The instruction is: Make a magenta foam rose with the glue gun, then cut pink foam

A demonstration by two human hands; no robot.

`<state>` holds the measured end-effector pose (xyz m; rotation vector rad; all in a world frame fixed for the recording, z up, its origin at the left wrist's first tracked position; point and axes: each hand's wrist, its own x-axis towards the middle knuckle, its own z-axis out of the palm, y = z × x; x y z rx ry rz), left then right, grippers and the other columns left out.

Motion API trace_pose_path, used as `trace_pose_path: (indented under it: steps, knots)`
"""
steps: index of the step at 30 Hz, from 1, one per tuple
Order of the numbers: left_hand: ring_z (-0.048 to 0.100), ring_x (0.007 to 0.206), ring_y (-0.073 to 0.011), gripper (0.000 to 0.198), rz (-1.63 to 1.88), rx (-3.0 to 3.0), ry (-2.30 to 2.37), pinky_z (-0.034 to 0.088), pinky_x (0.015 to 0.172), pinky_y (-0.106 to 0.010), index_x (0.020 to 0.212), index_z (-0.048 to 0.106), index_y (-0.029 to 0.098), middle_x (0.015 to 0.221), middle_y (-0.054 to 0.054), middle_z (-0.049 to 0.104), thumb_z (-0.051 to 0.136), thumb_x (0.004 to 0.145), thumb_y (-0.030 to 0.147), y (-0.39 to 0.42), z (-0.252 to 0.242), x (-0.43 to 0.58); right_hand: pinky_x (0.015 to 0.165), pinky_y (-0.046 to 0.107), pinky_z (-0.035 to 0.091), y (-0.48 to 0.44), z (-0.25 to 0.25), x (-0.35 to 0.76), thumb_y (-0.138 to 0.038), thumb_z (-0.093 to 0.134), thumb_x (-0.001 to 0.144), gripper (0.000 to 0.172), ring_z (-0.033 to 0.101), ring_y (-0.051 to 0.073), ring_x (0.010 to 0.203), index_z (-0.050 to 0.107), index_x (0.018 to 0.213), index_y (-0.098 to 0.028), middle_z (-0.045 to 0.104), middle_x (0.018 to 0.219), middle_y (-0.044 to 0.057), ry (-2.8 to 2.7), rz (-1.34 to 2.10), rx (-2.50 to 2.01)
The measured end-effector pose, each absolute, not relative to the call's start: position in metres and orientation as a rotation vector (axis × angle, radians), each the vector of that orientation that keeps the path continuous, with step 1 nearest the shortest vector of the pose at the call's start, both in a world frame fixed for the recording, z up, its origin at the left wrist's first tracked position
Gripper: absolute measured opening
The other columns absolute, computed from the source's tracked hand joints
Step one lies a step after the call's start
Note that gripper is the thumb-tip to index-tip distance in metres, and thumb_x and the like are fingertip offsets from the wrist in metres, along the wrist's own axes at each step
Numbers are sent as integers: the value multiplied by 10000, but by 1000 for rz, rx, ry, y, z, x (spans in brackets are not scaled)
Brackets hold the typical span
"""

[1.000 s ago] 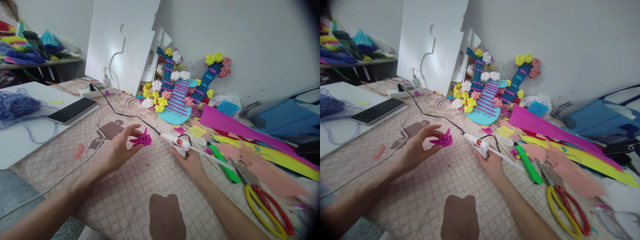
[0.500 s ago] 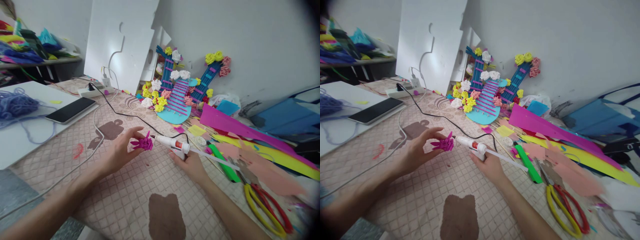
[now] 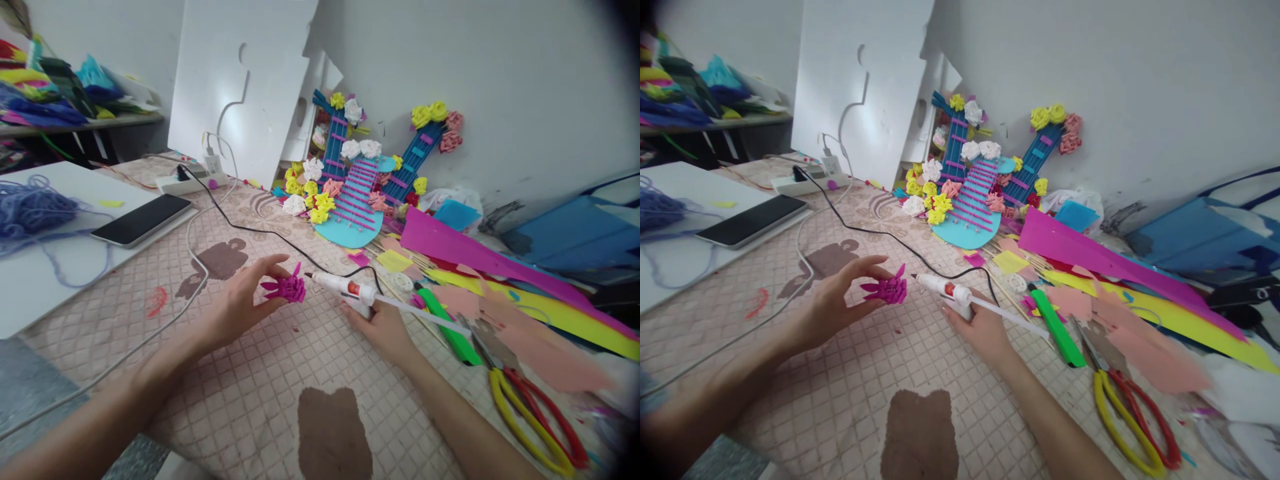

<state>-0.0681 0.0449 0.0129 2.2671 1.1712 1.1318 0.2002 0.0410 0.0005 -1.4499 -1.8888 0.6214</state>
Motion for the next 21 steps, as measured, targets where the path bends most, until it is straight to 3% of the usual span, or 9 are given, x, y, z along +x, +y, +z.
trace_pose_path:
  steps: [10,21]
  knots:
    - [620,939,-153,553,1102,2148,1108,539,855,-326,1338,363,231,1043,-41,629,603,843,170,33,4,-74,718,356,497,52,-3,193,-429,598,784,332,649,271,802,703,901,-136,716,896,94,-1886,535,-1514]
    - [600,996,-194,619,862,2147,1066,505,873,-365,1337,368,311,1085,-30,620,635,795,172,6,-23,-67,655,292,453,130,-3,129,-381,641,775,260,639,226,763,707,906,-166,721,815,51,-2081,597,-1250]
